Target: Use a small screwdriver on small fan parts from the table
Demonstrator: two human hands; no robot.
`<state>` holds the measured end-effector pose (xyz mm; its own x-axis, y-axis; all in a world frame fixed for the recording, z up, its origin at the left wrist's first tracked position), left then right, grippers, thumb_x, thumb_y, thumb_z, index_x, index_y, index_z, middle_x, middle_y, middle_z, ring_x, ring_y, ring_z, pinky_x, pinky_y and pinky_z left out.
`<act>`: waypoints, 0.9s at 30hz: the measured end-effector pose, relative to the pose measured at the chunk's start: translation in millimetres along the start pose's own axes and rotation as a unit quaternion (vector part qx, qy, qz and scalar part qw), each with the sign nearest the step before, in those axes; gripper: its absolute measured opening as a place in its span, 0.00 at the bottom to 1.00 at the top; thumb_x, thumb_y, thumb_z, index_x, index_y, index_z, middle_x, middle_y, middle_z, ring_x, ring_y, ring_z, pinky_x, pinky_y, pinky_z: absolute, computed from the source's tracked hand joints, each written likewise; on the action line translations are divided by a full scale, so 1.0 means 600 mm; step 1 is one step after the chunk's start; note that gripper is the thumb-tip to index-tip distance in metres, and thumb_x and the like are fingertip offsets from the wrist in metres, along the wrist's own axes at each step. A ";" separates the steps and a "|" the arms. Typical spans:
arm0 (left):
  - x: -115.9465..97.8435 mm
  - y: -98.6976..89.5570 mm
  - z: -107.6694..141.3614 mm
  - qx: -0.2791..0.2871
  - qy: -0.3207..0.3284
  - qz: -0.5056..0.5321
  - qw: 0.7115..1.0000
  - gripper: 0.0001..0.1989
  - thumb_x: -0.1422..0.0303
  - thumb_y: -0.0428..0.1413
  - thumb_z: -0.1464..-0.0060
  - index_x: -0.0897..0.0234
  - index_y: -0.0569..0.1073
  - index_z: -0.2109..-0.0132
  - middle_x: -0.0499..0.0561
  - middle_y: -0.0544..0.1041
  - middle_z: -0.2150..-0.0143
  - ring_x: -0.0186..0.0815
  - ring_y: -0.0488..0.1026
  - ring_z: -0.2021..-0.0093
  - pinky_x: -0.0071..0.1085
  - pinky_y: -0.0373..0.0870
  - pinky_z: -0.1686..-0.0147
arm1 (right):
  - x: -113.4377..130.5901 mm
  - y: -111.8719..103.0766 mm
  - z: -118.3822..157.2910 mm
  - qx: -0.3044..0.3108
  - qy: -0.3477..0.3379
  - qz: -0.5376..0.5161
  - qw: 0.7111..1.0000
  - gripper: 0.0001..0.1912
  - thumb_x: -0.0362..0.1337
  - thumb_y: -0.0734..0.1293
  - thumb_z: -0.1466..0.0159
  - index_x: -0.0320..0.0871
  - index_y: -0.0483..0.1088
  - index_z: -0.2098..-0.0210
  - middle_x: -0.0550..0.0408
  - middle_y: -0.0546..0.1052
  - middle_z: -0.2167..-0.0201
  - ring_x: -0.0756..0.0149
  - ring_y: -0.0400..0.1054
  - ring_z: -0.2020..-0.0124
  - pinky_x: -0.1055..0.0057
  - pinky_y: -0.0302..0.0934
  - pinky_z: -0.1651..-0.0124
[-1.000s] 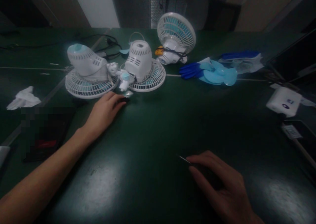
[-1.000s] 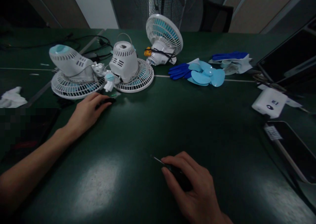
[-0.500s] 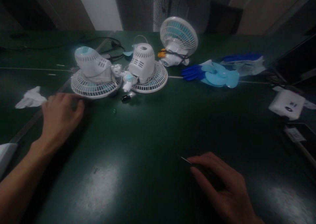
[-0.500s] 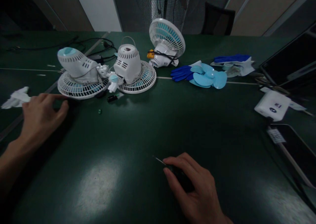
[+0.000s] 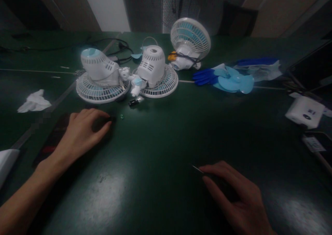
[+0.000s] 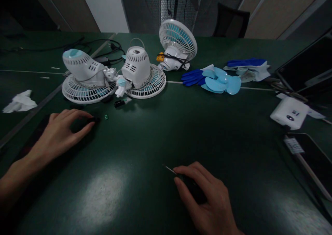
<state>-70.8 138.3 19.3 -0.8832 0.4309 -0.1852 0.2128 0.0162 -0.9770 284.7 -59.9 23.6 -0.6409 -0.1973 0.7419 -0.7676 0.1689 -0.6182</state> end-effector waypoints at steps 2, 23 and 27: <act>0.024 0.001 0.002 0.027 -0.035 0.061 0.997 0.21 0.48 0.52 0.35 0.58 0.78 0.50 0.53 0.79 0.47 0.51 0.74 0.46 0.47 0.64 0.47 | -0.001 0.001 0.000 0.003 0.001 -0.002 1.000 0.07 0.37 0.69 0.30 0.50 0.77 0.53 0.57 0.81 0.65 0.67 0.79 0.69 0.77 0.74 0.69; 0.186 -0.023 0.003 0.036 -0.115 -0.191 0.974 0.24 0.55 0.48 0.34 0.65 0.80 0.46 0.59 0.81 0.49 0.51 0.76 0.54 0.44 0.67 0.54 | -0.004 0.003 0.006 0.017 0.003 -0.011 1.000 0.07 0.37 0.69 0.29 0.50 0.76 0.52 0.57 0.81 0.65 0.67 0.79 0.69 0.76 0.73 0.70; 0.194 -0.019 0.007 0.062 -0.122 -0.164 0.977 0.26 0.54 0.51 0.37 0.67 0.80 0.44 0.60 0.80 0.47 0.48 0.77 0.56 0.39 0.69 0.60 | -0.003 0.003 0.006 0.011 -0.001 -0.008 1.000 0.07 0.38 0.69 0.29 0.50 0.76 0.52 0.57 0.81 0.65 0.66 0.79 0.68 0.75 0.74 0.68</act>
<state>-177.9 184.3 8.5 -0.9721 0.1922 0.1344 -0.1368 0.0005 -0.9906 284.1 -63.0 20.1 -0.6289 -0.2020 0.7507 -0.7773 0.1445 -0.6123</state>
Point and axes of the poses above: each hand's wrist, its own z-axis away from the middle knuckle, its own y-axis out of the palm, x = y × z, the point moved 8 cm from there along -z, towards the middle knuckle
